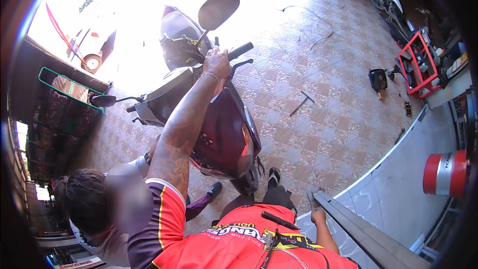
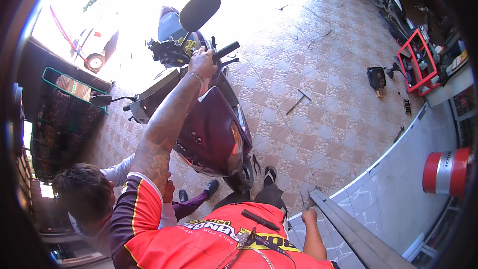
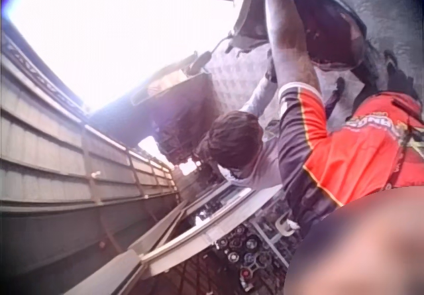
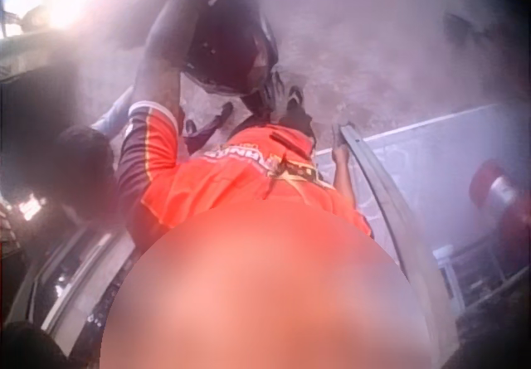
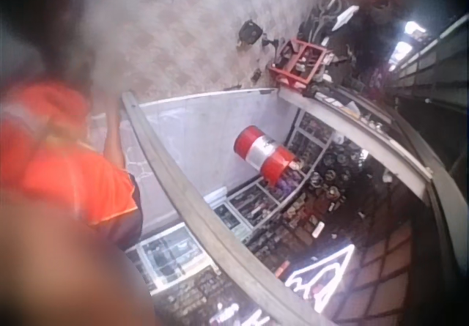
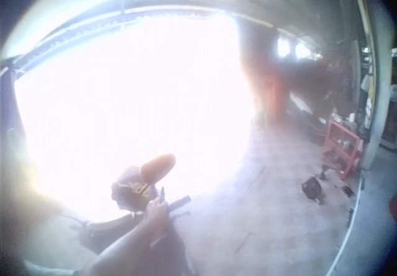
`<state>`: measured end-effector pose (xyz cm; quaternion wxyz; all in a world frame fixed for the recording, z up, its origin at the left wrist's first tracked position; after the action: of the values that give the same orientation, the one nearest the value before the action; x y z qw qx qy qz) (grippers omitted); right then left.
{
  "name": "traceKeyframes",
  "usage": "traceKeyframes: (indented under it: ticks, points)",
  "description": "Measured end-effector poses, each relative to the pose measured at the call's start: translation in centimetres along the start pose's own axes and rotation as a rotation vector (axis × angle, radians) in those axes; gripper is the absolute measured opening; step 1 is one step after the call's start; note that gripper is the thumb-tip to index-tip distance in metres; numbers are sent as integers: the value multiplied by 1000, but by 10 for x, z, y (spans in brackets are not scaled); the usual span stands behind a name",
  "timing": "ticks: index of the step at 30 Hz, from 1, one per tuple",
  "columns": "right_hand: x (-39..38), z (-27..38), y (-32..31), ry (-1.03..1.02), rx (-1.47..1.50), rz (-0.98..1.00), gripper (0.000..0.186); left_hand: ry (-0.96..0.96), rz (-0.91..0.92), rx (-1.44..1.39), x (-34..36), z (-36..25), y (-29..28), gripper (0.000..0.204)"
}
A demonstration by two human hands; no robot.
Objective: The person uses a screwdriver to remove screws from the front fairing of a purple scooter, then removes the fairing and sets it aside. The person then walks to a tool cart and picks up a T-handle wrench.
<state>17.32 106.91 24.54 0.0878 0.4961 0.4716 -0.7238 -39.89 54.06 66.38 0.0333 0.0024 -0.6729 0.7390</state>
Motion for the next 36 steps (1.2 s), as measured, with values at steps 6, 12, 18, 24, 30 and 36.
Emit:
traceKeyframes:
  ticks: [6,12,18,24,30,36]
  points:
    - [5,-109,96,520,787,172,24,9,-74,-70,-3,4,8,63]
    - [151,-20,25,253,351,102,32,-7,-240,-63,-18,-5,-1,70]
    - [231,116,-242,-331,163,-150,49,-136,-296,-128,-29,-23,-15,75]
    - [194,177,-451,-399,111,-416,47,-164,-428,-279,-55,-43,-37,73]
    - [112,232,-460,-506,319,-155,47,-237,-568,-342,-78,-69,-39,67]
    - [13,340,-406,-914,-124,88,40,-257,-432,-790,-92,-133,29,58]
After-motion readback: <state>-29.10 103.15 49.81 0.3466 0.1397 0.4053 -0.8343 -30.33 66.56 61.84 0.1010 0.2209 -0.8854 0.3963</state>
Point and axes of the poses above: each hand's wrist, its own x-axis towards the middle knuckle, its own y-axis out of the palm, z = x × y, the point moved 8 cm from there along x, towards the middle knuckle, and after that the axes turned 3 degrees about y, right-handed, at the moved point
